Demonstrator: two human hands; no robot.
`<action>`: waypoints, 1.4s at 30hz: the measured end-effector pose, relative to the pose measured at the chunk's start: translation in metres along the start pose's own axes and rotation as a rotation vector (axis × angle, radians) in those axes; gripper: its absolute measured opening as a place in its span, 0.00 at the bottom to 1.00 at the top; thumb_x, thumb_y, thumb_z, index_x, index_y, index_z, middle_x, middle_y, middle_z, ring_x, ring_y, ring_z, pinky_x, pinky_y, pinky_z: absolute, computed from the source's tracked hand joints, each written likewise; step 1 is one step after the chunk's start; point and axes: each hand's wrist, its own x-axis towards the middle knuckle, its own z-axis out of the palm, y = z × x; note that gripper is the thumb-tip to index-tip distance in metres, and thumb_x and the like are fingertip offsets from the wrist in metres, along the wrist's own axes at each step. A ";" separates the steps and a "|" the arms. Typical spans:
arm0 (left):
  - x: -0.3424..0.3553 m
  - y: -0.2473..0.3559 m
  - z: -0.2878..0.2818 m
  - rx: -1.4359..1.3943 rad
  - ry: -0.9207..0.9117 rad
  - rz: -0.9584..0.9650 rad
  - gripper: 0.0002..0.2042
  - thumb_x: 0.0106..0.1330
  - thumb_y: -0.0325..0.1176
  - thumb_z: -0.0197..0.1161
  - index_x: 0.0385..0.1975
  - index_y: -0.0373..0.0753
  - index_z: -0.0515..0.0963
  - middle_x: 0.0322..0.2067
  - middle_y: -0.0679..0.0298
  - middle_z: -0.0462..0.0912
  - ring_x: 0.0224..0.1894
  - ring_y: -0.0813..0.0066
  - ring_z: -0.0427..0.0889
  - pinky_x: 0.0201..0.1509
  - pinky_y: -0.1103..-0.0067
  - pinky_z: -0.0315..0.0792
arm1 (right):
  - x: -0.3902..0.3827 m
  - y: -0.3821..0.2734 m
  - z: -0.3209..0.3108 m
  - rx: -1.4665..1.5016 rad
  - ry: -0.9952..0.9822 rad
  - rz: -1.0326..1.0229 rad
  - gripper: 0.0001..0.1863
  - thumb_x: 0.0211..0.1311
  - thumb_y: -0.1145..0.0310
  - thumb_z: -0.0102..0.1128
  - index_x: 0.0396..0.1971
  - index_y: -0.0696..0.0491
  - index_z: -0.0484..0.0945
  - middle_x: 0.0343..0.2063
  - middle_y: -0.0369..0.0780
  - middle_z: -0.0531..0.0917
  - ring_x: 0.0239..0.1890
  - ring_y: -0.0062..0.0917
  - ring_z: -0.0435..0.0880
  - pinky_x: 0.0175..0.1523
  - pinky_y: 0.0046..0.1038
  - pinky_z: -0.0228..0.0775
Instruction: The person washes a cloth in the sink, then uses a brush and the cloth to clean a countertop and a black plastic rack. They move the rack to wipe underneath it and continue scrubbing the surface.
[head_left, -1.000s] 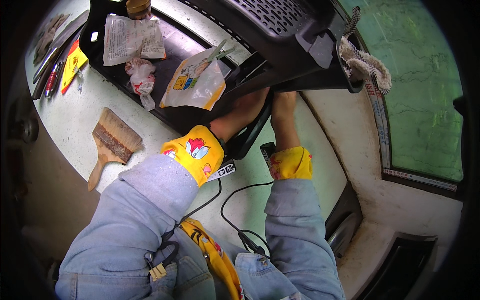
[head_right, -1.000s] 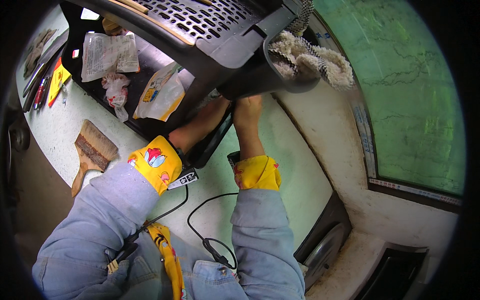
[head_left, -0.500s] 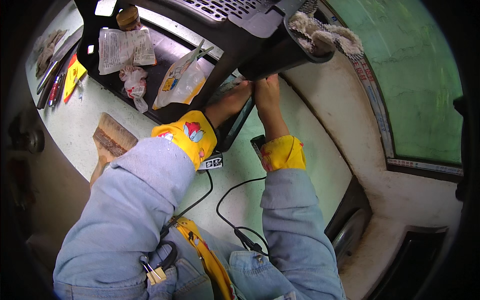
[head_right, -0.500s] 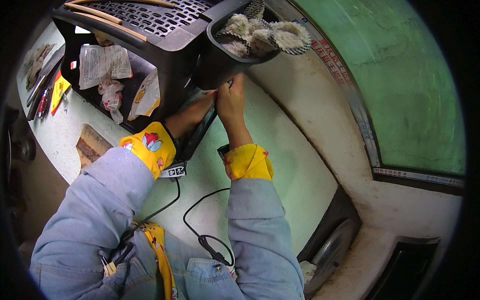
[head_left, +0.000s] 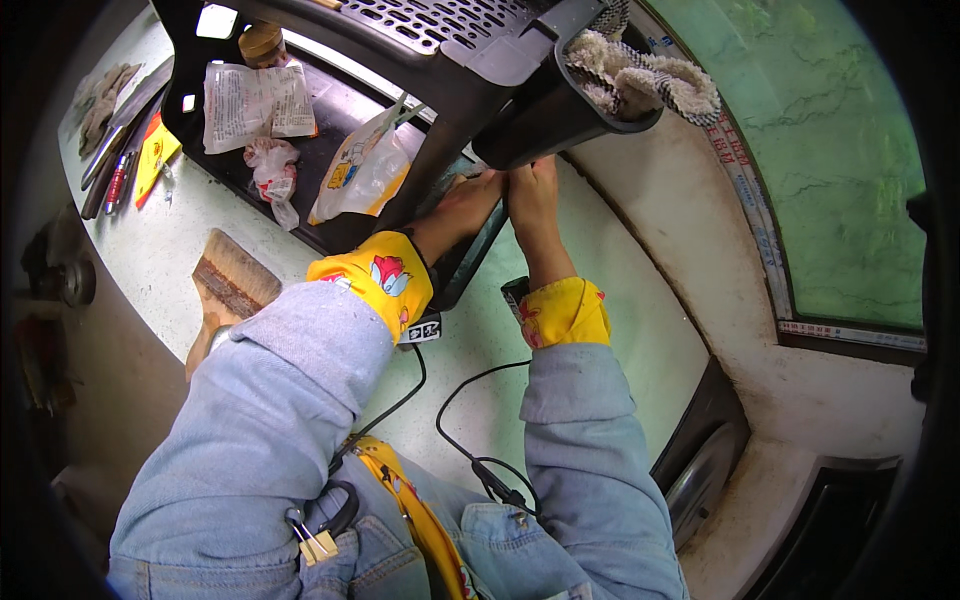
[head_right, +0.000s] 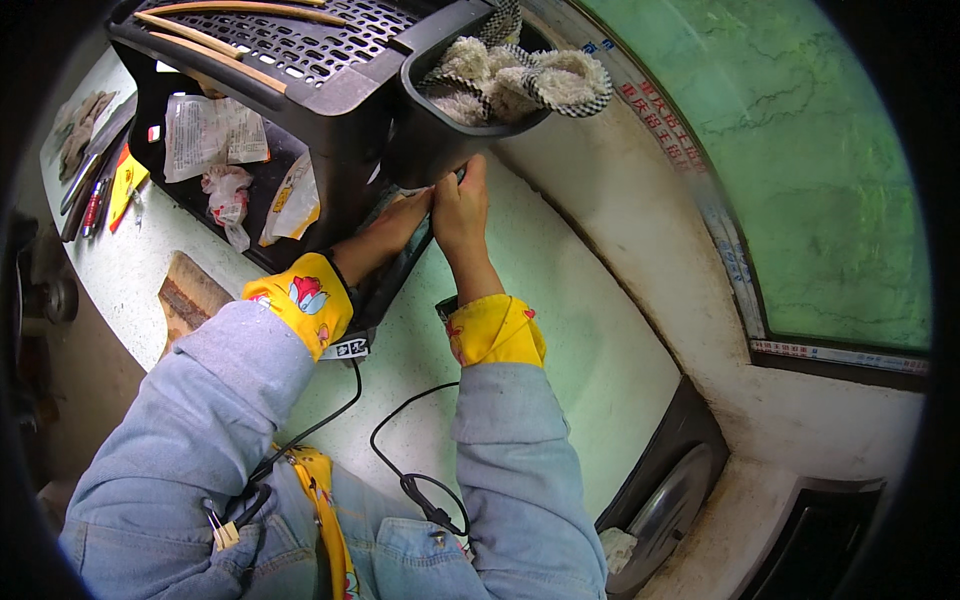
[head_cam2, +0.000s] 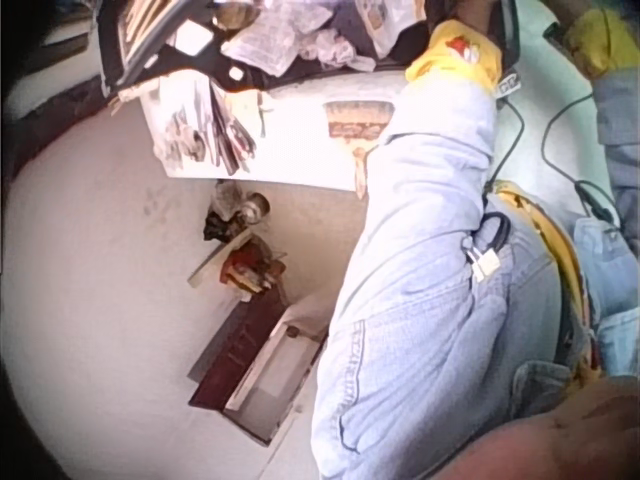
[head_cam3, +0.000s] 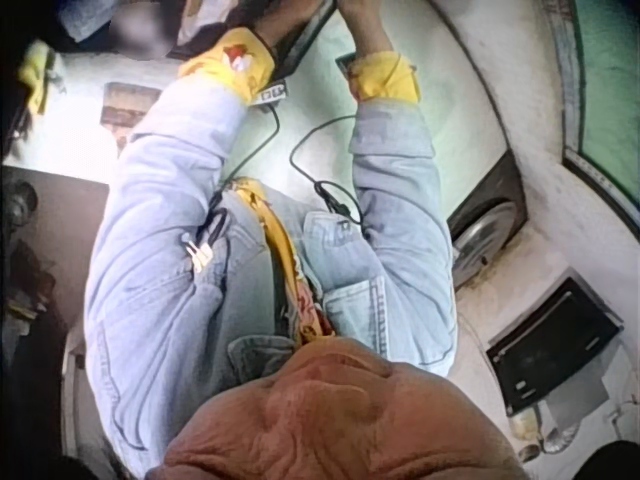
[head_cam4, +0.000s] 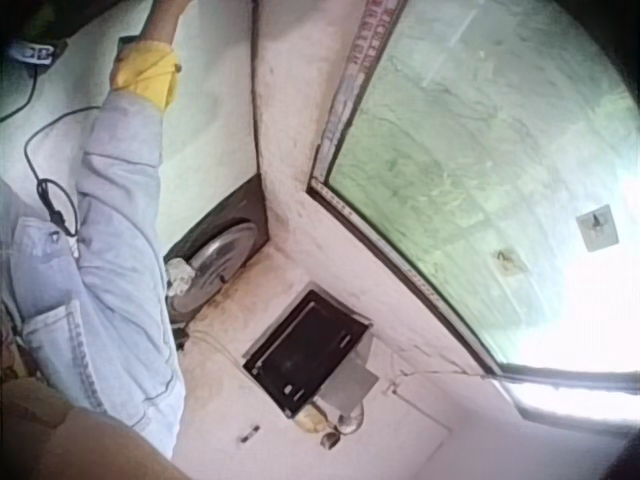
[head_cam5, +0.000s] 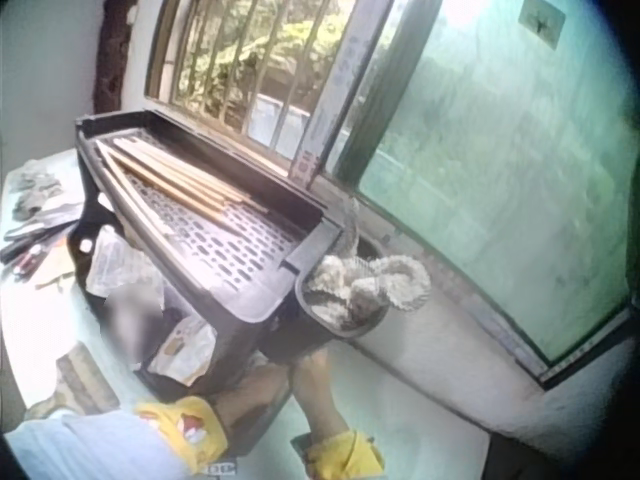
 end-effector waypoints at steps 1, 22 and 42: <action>0.003 -0.005 0.002 -0.043 0.008 -0.004 0.22 0.73 0.43 0.38 0.56 0.33 0.67 0.53 0.56 0.73 0.57 0.74 0.69 0.61 0.76 0.60 | 0.000 0.001 0.001 0.026 0.004 -0.037 0.16 0.58 0.63 0.45 0.40 0.59 0.68 0.37 0.50 0.77 0.41 0.41 0.76 0.48 0.33 0.66; -0.009 -0.003 0.006 -0.196 0.166 0.237 0.21 0.71 0.43 0.34 0.48 0.34 0.70 0.50 0.49 0.73 0.55 0.57 0.70 0.58 0.71 0.62 | 0.004 0.000 0.005 0.103 0.020 -0.027 0.20 0.61 0.60 0.46 0.47 0.59 0.69 0.43 0.48 0.77 0.47 0.35 0.76 0.53 0.31 0.64; -0.008 -0.011 0.009 0.266 0.306 0.223 0.23 0.70 0.46 0.38 0.38 0.32 0.75 0.36 0.48 0.80 0.38 0.49 0.79 0.44 0.60 0.71 | 0.001 -0.003 -0.001 0.055 -0.007 0.023 0.21 0.62 0.58 0.48 0.46 0.59 0.70 0.44 0.47 0.77 0.48 0.34 0.75 0.55 0.30 0.63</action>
